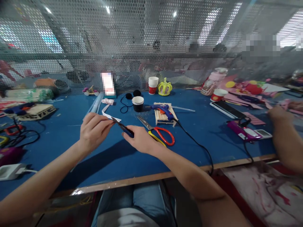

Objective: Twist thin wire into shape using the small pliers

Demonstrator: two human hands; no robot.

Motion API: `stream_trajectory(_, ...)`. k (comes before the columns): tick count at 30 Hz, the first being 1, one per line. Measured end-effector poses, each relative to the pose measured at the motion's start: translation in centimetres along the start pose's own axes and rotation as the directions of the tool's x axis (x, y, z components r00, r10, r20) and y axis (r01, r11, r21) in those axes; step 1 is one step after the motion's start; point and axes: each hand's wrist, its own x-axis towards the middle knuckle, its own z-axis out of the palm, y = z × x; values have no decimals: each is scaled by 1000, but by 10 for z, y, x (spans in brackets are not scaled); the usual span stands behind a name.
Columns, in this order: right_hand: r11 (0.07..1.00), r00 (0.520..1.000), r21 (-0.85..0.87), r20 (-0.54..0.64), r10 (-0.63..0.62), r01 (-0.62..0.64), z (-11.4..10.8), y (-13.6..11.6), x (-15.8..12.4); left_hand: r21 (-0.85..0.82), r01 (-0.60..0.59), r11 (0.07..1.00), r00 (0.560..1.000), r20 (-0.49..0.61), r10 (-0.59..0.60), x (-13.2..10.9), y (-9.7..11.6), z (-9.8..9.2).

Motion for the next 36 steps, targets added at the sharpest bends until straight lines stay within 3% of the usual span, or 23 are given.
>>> stream_trajectory(2,996,997,-79,-62,-47,42,2,3,1,-265,311,913,950,57,-307,1,3,3)
stream_trajectory(3,990,993,-132,-100,-70,56,2,4,1,-416,487,768,870,153,-468,2,5,5)
stream_trajectory(4,979,986,-191,-138,-95,67,3,6,1,-537,635,555,758,296,-581,3,6,6)
stream_trajectory(6,951,972,-298,-189,-141,80,3,9,2,-622,779,84,537,592,-601,6,9,9)
stream_trajectory(7,941,968,-329,-196,-155,84,2,11,2,-608,790,-83,469,685,-557,8,10,9)
stream_trajectory(9,941,969,-326,-193,-157,88,-1,13,4,-580,787,-211,419,752,-509,9,10,8)
stream_trajectory(11,967,974,-244,-196,-116,66,-5,14,7,-576,812,-88,455,722,-522,9,9,5)
stream_trajectory(13,991,978,-134,-205,-45,17,-10,16,10,-544,792,279,598,596,-536,7,7,-1)
stream_trajectory(15,998,983,-50,-183,32,-42,-15,18,12,-396,555,732,826,365,-429,5,3,-7)
stream_trajectory(16,998,985,-24,-162,58,-63,-16,18,12,-285,365,886,923,234,-306,4,0,-8)
stream_trajectory(17,997,988,-9,-136,72,-74,-17,18,11,-173,183,968,976,150,-158,4,-3,-9)
stream_trajectory(18,997,991,0,-112,75,-75,-16,17,10,-75,30,997,995,102,-23,4,-6,-9)
stream_trajectory(21,999,998,11,-50,48,-48,-11,10,6,93,-206,974,976,89,198,3,-13,-4)
stream_trajectory(24,1000,1000,-12,-11,25,-25,-6,3,2,78,-204,976,976,95,197,1,-14,3)
stream_trajectory(26,998,1000,-55,-20,5,-6,-4,1,2,-30,-68,997,994,81,70,0,-11,6)
stream_trajectory(28,993,997,-118,-72,-29,20,-3,3,2,-233,233,944,971,104,-214,1,-5,9)
stream_trajectory(29,987,993,-156,-108,-49,32,-2,4,2,-362,416,834,909,172,-378,1,-2,11)
stream_trajectory(30,980,987,-195,-143,-68,39,-1,6,3,-484,585,651,809,292,-510,2,0,13)
stream_trajectory(32,966,977,-256,-190,-96,45,1,10,4,-594,775,216,591,561,-579,3,4,16)
stream_trajectory(33,962,974,-268,-200,-103,47,1,12,5,-587,807,59,517,656,-550,4,5,17)
stream_trajectory(34,962,974,-268,-204,-103,45,0,14,6,-569,822,-15,479,706,-522,3,6,17)
stream_trajectory(35,966,974,-257,-207,-93,37,-1,16,7,-553,833,4,476,713,-514,3,5,17)
stream_trajectory(36,970,975,-241,-211,-73,21,-3,17,9,-540,834,114,512,680,-524,2,4,15)
